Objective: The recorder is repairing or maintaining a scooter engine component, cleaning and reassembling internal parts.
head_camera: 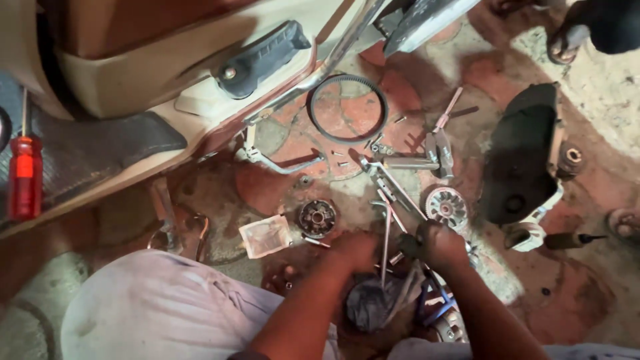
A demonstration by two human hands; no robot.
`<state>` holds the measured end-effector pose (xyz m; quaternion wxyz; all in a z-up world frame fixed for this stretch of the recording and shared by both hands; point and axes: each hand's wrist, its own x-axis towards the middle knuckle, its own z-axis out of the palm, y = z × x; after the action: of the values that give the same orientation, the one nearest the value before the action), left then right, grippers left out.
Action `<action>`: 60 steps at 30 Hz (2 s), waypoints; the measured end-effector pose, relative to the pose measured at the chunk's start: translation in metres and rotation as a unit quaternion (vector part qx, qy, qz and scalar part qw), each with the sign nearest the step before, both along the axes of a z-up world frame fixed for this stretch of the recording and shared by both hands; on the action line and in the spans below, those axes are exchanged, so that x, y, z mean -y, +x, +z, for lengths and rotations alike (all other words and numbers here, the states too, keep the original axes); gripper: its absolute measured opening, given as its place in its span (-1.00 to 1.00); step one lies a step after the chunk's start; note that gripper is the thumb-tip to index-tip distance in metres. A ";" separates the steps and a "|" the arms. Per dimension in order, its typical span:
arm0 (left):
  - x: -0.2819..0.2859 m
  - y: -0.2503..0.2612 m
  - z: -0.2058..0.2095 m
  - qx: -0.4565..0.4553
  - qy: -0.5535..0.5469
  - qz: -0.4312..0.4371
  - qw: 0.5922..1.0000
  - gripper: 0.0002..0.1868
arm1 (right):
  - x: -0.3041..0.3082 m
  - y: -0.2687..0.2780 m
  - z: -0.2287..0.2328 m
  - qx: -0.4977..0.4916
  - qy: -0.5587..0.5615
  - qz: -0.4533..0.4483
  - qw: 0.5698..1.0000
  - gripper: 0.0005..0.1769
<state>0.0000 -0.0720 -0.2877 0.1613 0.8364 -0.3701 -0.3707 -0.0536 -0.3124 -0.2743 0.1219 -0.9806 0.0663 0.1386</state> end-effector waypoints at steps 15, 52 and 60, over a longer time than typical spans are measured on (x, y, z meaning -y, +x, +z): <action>-0.012 0.037 0.050 -0.563 -0.329 0.423 0.629 -0.24 | -0.027 0.001 0.040 -0.019 0.359 -0.135 0.923 -0.70; -0.081 0.027 0.245 -0.532 -0.553 0.445 0.462 -0.58 | -0.186 0.005 0.282 0.308 0.278 0.174 0.893 -0.73; -0.050 0.015 0.229 -0.510 -0.609 0.464 0.391 -0.59 | -0.202 0.026 0.274 0.321 0.265 0.066 0.907 -0.79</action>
<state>0.0153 -0.0217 -0.0585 0.9336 0.2116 0.1003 -0.2714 -0.0274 -0.1102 -0.0002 0.3829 -0.9056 -0.0804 -0.1640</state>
